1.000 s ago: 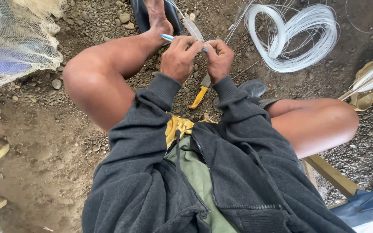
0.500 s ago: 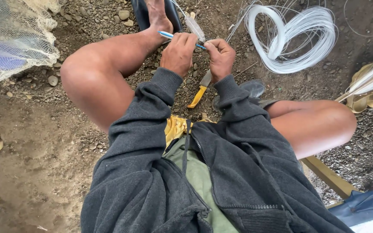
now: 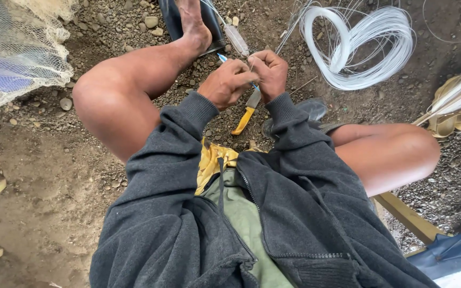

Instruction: A person sitting on a dirt floor is repairing a fishing net by weaving fishing line through it using a shuttle.

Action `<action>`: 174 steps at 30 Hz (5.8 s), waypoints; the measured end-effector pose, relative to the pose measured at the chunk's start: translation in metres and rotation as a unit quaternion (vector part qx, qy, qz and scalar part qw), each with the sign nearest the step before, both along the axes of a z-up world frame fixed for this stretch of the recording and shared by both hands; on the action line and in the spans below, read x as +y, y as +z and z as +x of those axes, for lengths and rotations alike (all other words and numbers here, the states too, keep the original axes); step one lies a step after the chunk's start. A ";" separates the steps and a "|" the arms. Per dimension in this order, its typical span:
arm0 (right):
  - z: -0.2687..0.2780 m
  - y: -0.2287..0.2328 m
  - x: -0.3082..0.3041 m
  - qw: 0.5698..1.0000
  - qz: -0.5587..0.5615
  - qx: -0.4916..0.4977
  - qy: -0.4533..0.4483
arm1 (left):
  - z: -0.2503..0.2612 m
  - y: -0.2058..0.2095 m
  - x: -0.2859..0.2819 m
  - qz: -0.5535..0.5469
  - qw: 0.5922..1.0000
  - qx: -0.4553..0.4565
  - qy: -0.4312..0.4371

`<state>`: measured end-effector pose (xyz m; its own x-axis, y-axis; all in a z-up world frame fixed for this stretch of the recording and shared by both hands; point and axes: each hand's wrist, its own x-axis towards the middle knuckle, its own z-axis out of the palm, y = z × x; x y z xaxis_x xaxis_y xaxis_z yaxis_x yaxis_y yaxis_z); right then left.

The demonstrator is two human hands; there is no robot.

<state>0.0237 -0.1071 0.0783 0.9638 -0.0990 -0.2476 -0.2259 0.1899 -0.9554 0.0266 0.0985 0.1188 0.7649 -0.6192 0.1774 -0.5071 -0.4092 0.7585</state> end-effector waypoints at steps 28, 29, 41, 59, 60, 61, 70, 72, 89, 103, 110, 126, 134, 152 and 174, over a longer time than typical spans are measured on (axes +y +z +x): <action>0.003 -0.007 -0.008 0.997 0.072 0.021 -0.022 | -0.060 0.063 0.015 -0.056 0.938 0.276 0.200; 0.002 -0.010 -0.010 0.997 0.071 0.022 -0.014 | -0.056 0.069 0.024 -0.127 0.916 0.297 0.238; -0.007 0.004 -0.002 0.993 -0.109 -0.033 0.027 | -0.010 0.038 0.066 -0.458 0.604 0.502 0.417; -0.023 0.015 -0.007 0.976 -0.195 -0.029 0.091 | -0.053 0.196 -0.080 -0.201 0.966 -0.015 0.160; -0.027 0.020 -0.004 0.979 -0.181 0.010 0.088 | -0.060 0.194 -0.103 -0.187 0.973 -0.075 0.109; -0.026 0.011 -0.006 0.979 -0.184 0.008 0.092 | -0.074 0.178 -0.133 -0.189 0.972 -0.076 0.113; -0.021 -0.037 -0.016 0.967 -0.252 -0.016 0.026 | -0.128 0.126 -0.163 -0.262 0.932 -0.248 0.033; -0.017 -0.042 -0.019 0.996 -0.074 -0.053 0.010 | -0.103 0.123 -0.096 -0.225 0.968 -0.058 0.091; -0.001 0.017 -0.019 0.966 0.133 0.197 -0.099 | -0.020 -0.079 0.021 -0.657 0.435 0.350 0.507; -0.001 0.004 -0.015 0.998 -0.032 0.032 0.031 | -0.038 -0.087 -0.064 -0.150 0.908 0.214 0.328; -0.001 0.026 -0.020 0.996 -0.021 0.082 0.015 | -0.032 -0.081 -0.084 -0.197 0.911 0.092 0.350; 0.004 0.023 -0.015 0.995 -0.038 0.086 0.017 | -0.018 -0.074 -0.109 -0.361 0.842 0.271 0.295; 0.003 0.021 -0.014 0.996 -0.055 0.058 0.041 | -0.031 0.006 -0.069 -0.492 0.649 0.385 0.435; 0.000 0.048 -0.012 0.985 0.066 0.156 0.001 | -0.036 -0.084 -0.092 -0.237 0.879 0.192 0.366; 0.006 0.048 -0.018 0.984 0.031 0.166 0.049 | -0.025 -0.064 -0.091 -0.455 0.796 0.291 0.273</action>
<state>0.0294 -0.1254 0.1259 0.8329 0.0157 -0.5532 -0.5440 0.2064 -0.8133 0.0017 0.0073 0.0545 0.9927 0.0156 -0.1198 0.1033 0.4056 0.9082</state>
